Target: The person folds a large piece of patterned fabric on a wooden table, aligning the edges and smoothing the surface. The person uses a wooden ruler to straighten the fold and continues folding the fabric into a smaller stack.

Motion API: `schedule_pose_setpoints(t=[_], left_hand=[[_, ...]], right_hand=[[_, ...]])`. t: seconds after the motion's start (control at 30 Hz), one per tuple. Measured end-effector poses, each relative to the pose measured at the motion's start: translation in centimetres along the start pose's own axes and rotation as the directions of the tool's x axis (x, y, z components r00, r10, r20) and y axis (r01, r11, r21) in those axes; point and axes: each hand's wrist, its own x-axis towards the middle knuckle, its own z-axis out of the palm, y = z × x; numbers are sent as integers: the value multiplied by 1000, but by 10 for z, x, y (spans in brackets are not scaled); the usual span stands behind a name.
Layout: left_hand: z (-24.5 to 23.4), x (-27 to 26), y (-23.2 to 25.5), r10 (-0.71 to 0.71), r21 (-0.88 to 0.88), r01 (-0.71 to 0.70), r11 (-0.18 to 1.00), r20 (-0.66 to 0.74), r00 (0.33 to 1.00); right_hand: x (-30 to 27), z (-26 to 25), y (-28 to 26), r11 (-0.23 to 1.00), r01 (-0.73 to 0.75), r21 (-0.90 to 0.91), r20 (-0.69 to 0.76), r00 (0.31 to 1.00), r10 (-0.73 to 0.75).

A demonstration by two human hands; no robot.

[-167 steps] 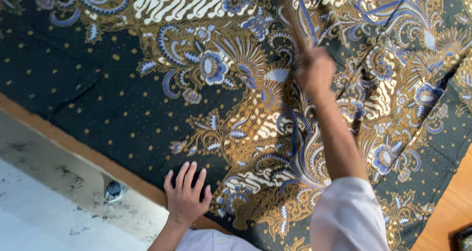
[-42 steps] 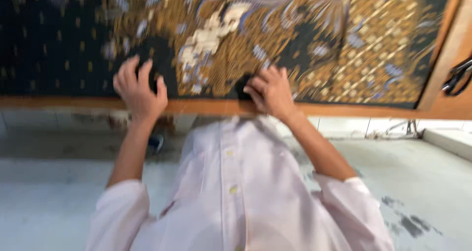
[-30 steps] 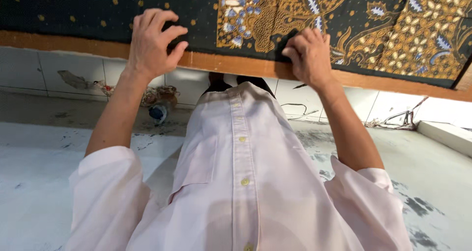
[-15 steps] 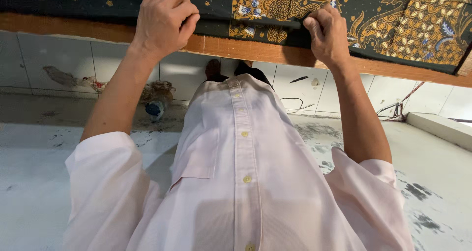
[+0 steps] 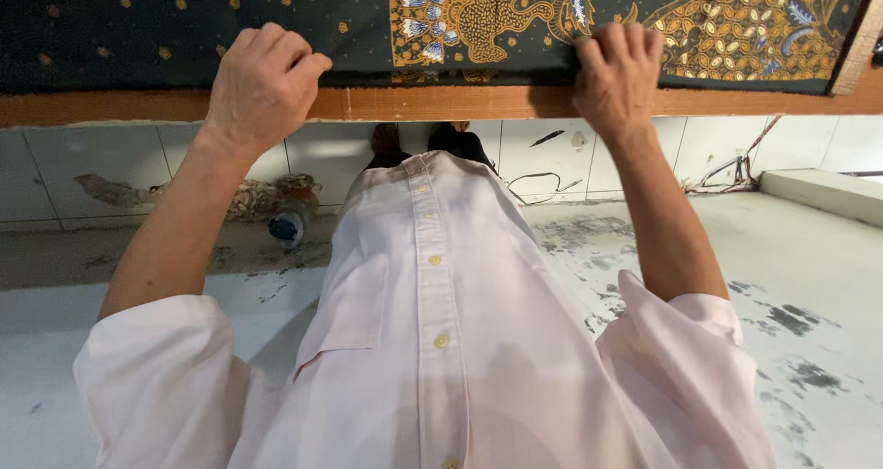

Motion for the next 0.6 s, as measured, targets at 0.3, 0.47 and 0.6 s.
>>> schedule_pose_setpoints(t=[0.3,0.47,0.6], left_hand=[[-8,19,23,-142,62,133,989,168,976],[13,68,67,-139,65,134,989,79,987],[50,114,108,-164,-6,165,986,73,984]], right_hand=[[-51,-31,71,984,-168,53,82,983,163],[-70,-21,151,840,-433,328,79,898,432],[-69,28,258,702,-635,322,-235,665,709]])
